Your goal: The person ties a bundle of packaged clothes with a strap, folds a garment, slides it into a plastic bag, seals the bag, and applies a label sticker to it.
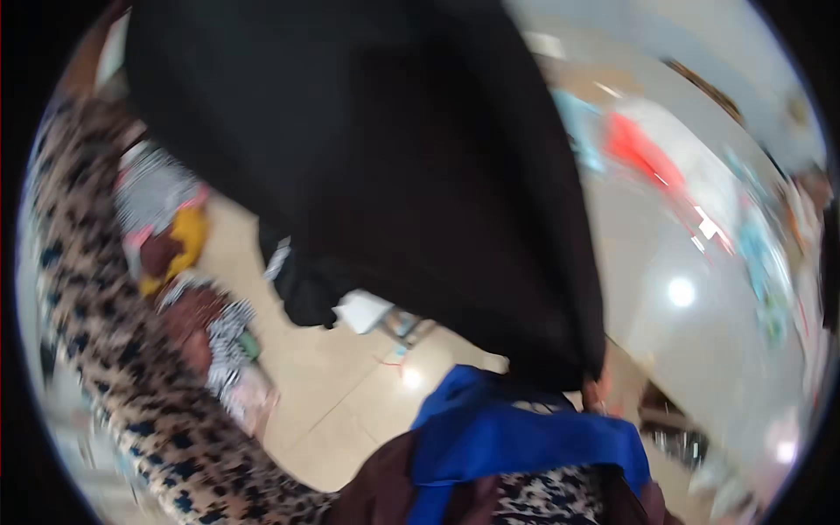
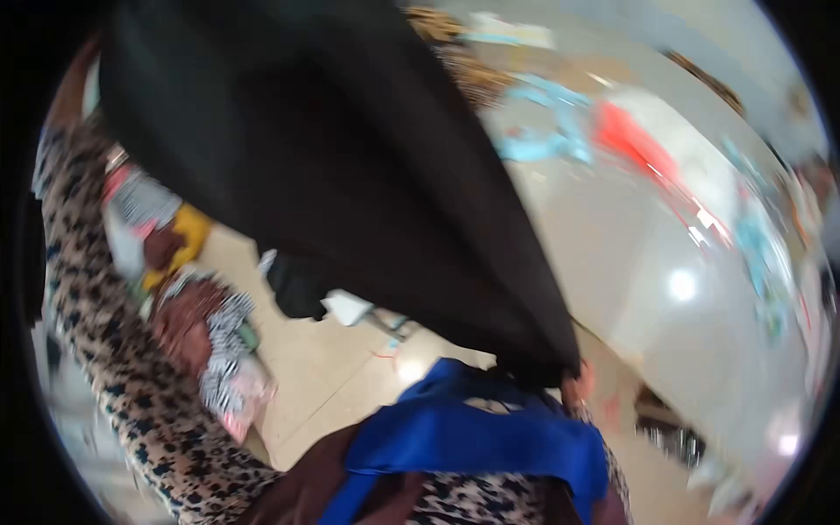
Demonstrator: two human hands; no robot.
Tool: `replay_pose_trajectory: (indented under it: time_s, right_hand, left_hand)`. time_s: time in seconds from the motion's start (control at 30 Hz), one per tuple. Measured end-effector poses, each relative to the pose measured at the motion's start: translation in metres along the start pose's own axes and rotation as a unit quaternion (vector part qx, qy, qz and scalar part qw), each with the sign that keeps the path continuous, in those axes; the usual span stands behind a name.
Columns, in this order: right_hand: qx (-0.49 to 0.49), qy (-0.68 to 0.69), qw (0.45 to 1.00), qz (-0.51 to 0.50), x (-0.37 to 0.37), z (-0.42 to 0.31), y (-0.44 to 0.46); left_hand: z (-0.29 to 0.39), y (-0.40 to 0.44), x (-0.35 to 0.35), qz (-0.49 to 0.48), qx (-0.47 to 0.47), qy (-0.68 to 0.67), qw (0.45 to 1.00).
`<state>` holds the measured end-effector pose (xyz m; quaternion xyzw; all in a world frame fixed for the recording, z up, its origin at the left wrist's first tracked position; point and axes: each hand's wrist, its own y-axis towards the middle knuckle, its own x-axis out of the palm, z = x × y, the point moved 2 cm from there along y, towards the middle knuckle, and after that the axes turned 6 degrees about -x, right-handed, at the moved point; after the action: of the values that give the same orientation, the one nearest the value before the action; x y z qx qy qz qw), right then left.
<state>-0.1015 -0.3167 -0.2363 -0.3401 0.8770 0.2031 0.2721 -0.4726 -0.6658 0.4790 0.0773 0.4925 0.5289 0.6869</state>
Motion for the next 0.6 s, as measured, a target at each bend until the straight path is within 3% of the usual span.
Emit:
replay_pose_trajectory:
  time_s: [0.07, 0.13, 0.23, 0.37, 0.4, 0.43, 0.47, 0.5, 0.53, 0.57, 0.6]
  right_hand:
    - [0.07, -0.053, 0.996, -0.014, -0.035, 0.015, -0.014]
    - [-0.012, -0.135, 0.985, 0.105, -0.063, 0.035, -0.038]
    - [0.046, -0.162, 0.966, 0.194, -0.11, 0.075, -0.065]
    - [0.038, -0.141, 0.933, 0.328, -0.207, 0.115, -0.072]
    - [0.047, -0.165, 0.936, 0.309, -0.234, 0.121, -0.072]
    - [0.108, -0.131, 0.93, 0.325, -0.268, 0.146, -0.07]
    - [0.154, -0.137, 0.893, 0.401, -0.305, 0.235, -0.081]
    - [0.167, -0.297, 0.872, 0.351, -0.346, 0.217, -0.059]
    - [0.244, -0.368, 0.863, 0.244, -0.388, 0.273, -0.045]
    - [0.16, -0.625, 0.762, -0.046, -0.422, 0.267, -0.019]
    - [0.034, -0.586, 0.809, 0.006, -0.443, 0.262, 0.003]
  left_hand:
    - [0.002, -0.034, 0.056, -0.062, -0.022, 0.022, 0.998]
    - [-0.024, -0.038, 0.084, -0.106, -0.044, -0.008, 0.993]
    - [-0.076, -0.03, 0.115, -0.126, -0.109, -0.054, 0.984]
    - [-0.202, -0.013, 0.154, -0.081, -0.244, -0.092, 0.962]
    - [-0.25, -0.017, 0.166, -0.056, -0.267, -0.085, 0.958]
    - [-0.285, -0.025, 0.192, -0.082, -0.289, -0.144, 0.943]
    - [-0.259, -0.042, 0.227, -0.162, -0.352, -0.168, 0.906]
    - [-0.252, -0.056, 0.254, -0.111, -0.398, -0.115, 0.903]
    - [-0.241, -0.072, 0.286, -0.217, -0.425, -0.214, 0.852]
    - [-0.232, -0.083, 0.316, -0.261, -0.439, -0.265, 0.818]
    - [-0.264, -0.089, 0.339, -0.268, -0.474, -0.233, 0.805]
